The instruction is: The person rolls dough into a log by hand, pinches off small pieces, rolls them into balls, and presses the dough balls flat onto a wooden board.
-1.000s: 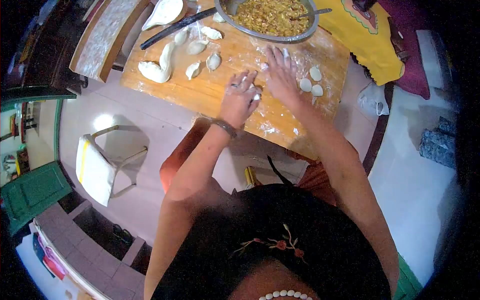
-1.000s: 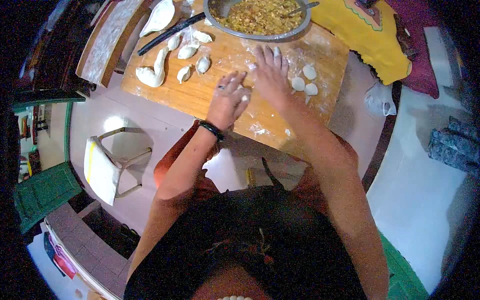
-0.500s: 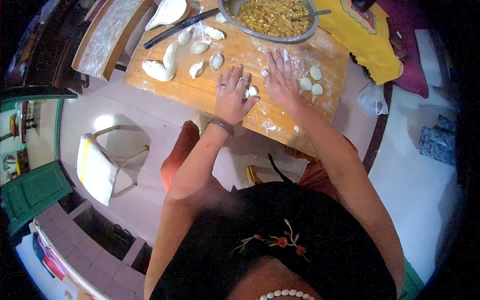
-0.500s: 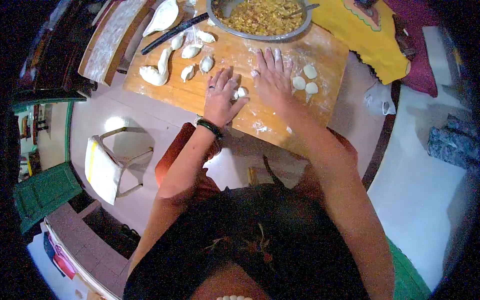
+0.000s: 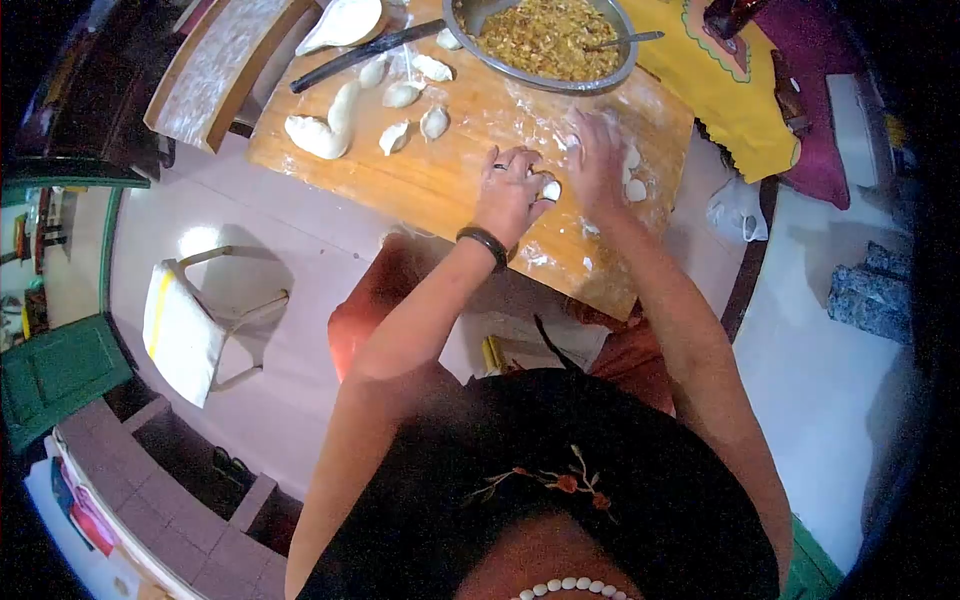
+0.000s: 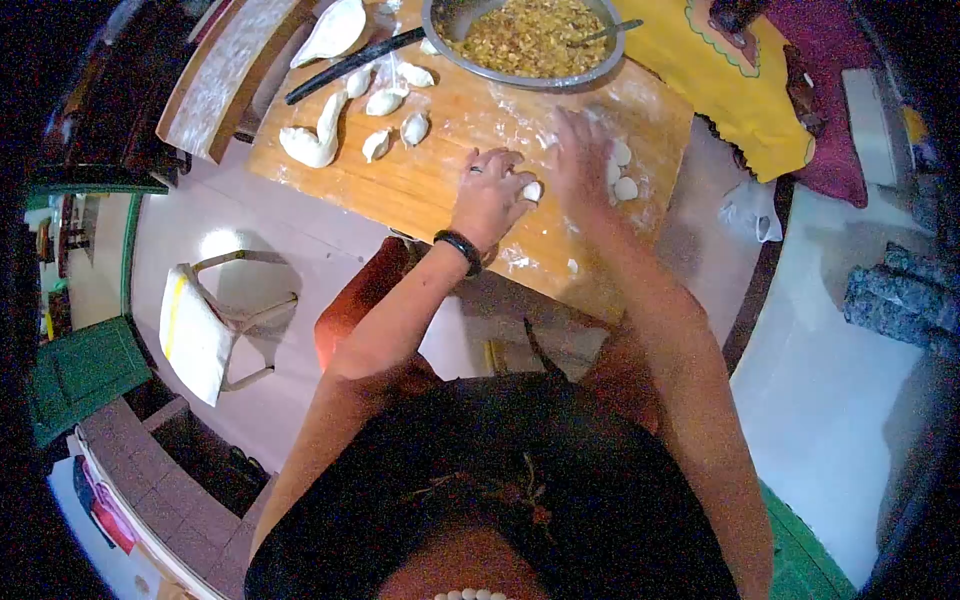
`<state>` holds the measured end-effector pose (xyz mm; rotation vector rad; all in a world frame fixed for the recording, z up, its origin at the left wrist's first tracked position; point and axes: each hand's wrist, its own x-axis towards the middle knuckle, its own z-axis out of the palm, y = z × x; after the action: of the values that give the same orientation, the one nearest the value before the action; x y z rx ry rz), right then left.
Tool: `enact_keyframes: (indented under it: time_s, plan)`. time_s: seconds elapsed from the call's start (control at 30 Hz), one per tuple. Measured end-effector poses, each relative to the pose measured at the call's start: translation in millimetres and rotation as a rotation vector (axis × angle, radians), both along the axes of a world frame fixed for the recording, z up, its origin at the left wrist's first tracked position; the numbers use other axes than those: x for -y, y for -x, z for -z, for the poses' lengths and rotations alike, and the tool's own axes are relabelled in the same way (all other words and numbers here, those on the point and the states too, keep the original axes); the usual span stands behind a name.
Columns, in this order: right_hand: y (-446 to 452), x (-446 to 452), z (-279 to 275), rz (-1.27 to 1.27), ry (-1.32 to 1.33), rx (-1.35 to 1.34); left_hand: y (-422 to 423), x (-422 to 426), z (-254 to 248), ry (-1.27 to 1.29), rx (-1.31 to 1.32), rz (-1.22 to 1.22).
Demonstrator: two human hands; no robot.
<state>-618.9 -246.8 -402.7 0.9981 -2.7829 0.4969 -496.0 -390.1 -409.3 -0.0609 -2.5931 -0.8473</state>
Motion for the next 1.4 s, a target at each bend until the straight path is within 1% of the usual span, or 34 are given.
enact_keyframes:
  time_s: [0.07, 0.17, 0.2, 0.3, 0.37, 0.4, 0.5, 0.53, 0.63, 0.67, 0.7, 0.77, 0.8, 0.87, 0.9, 0.97, 1.0, 1.07, 1.1, 1.2, 1.3, 1.33, 1.4]
  plan:
    - [-3.6, 17.8, 10.5, -0.073, 0.171, 0.065, -0.9, 0.6, 0.9, 0.027, 0.032, 0.015]
    - [-27.7, 43.9, 18.3, 0.016, 0.051, 0.045, -8.0, 14.9, 1.2, 0.023, 0.082, -0.014]
    - [-33.4, 42.4, 13.7, -0.005, -0.047, 0.067, -11.6, 20.7, 0.1, -0.002, 0.083, -0.029]
    - [-38.4, 45.5, 13.4, 0.024, -0.140, 0.023, -18.1, 31.5, 1.5, -0.053, 0.051, -0.098]
    - [-36.0, 46.5, 8.8, 0.012, -0.147, 0.037, -17.5, 36.7, -2.3, -0.075, -0.009, -0.165]
    - [-35.7, 47.5, 8.4, 0.010, -0.144, 0.039, -19.1, 35.9, -9.2, -0.056, 0.037, -0.207]
    - [-34.1, 44.0, 5.4, -0.031, -0.144, 0.000, -21.7, 31.6, -12.4, 0.029, 0.054, -0.346]
    - [-32.6, 44.2, 3.4, -0.058, -0.143, -0.022, -20.5, 31.4, -11.0, -0.054, 0.041, -0.392]
    - [-24.5, 42.5, -7.2, -0.128, -0.224, -0.195, -20.0, 30.5, -7.1, -0.121, 0.079, -0.441]
    - [-18.7, 41.5, -12.4, -0.103, -0.277, -0.214, -19.5, 29.2, -6.3, -0.135, 0.040, -0.395]
    - [-13.9, 37.2, -9.8, -0.094, -0.276, -0.226, -17.5, 27.1, 1.8, -0.110, 0.036, -0.365]
    - [1.2, 21.9, -7.6, -0.069, -0.284, -0.260, -13.2, 20.7, 2.9, -0.038, 0.068, -0.256]
    - [6.7, 18.4, -3.3, -0.090, -0.216, -0.354, -12.6, 15.8, 0.7, -0.026, 0.044, -0.213]
    - [7.9, 7.8, 6.2, -0.196, -0.100, -0.232, -13.7, 8.3, -3.9, 0.005, -0.005, -0.131]
    - [3.8, 8.5, 0.3, -0.249, -0.039, -0.167, -12.8, 6.4, -6.7, -0.003, -0.025, -0.148]
    - [-1.6, 17.3, -8.5, -0.237, 0.062, -0.049, -12.0, 5.8, -9.5, -0.015, -0.058, -0.184]
    - [-6.5, 22.6, -11.5, -0.229, 0.110, 0.016, -13.2, 8.3, -7.4, -0.033, -0.006, -0.152]
    - [-3.8, 30.7, 0.6, -0.250, 0.253, 0.131, -15.1, 13.0, -4.1, -0.074, 0.098, -0.083]
    - [-2.6, 36.2, -1.7, -0.262, 0.328, 0.184, -14.1, 13.7, -5.7, -0.087, 0.056, -0.124]
    - [-8.5, 32.4, -16.0, -0.149, 0.347, 0.415, -15.9, 16.9, -13.0, -0.122, -0.038, -0.254]
    - [-38.1, 18.7, -19.5, -0.239, 0.075, 0.196, -5.1, 18.4, -12.9, -0.110, -0.107, -0.348]
    - [-50.7, 12.8, -26.3, -0.261, 0.076, 0.167, -1.9, 22.2, -9.7, -0.121, -0.055, -0.264]
    - [-54.3, 0.0, -16.2, -0.249, 0.112, 0.163, -0.2, 19.2, -3.0, -0.041, -0.021, -0.249]
